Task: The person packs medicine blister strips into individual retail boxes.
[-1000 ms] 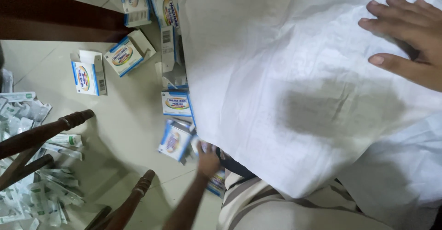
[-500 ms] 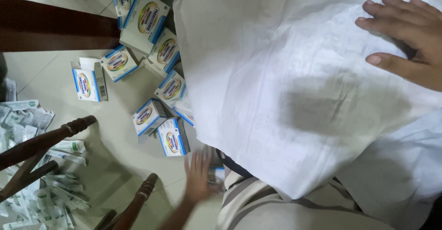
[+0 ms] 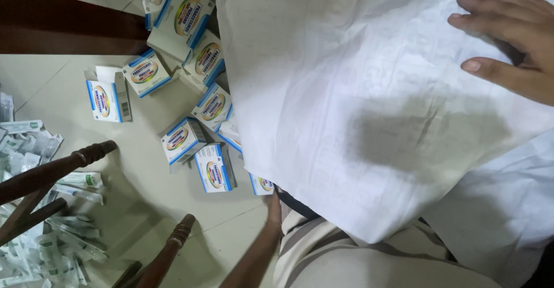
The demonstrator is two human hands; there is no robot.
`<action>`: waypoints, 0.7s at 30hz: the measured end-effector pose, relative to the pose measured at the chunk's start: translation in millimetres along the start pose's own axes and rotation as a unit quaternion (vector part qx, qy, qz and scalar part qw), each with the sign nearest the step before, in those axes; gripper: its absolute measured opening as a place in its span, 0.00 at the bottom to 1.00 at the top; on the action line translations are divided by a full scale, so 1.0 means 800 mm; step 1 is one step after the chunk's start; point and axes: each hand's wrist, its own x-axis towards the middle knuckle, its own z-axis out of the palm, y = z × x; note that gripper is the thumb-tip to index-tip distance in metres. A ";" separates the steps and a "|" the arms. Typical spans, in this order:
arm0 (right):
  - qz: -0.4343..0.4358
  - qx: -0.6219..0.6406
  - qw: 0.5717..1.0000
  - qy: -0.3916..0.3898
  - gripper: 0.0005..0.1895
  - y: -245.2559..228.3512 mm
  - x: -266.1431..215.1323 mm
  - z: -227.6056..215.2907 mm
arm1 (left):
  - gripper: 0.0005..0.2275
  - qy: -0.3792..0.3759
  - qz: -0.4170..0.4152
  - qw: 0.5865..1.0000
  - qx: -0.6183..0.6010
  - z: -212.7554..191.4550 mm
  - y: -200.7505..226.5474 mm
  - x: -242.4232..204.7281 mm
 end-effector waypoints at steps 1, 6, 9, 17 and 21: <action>-0.001 -0.001 1.000 0.001 0.33 0.001 0.000 0.000 | 0.33 0.000 0.001 1.000 -0.001 0.032 0.078 -0.028; 0.010 -0.004 1.000 0.002 0.34 0.004 -0.001 0.003 | 0.45 -0.187 0.022 0.978 -0.090 0.080 0.212 -0.076; 0.012 -0.014 1.000 0.004 0.34 0.000 -0.004 0.005 | 0.45 -0.012 -0.119 0.991 0.066 0.100 0.344 -0.177; 0.014 0.011 1.000 0.005 0.34 -0.001 -0.002 0.003 | 0.40 -0.077 0.232 0.960 0.139 -0.006 0.426 -0.088; 0.010 0.016 1.000 0.012 0.34 0.004 -0.003 0.006 | 0.45 -0.082 0.344 0.915 0.193 0.033 0.511 -0.073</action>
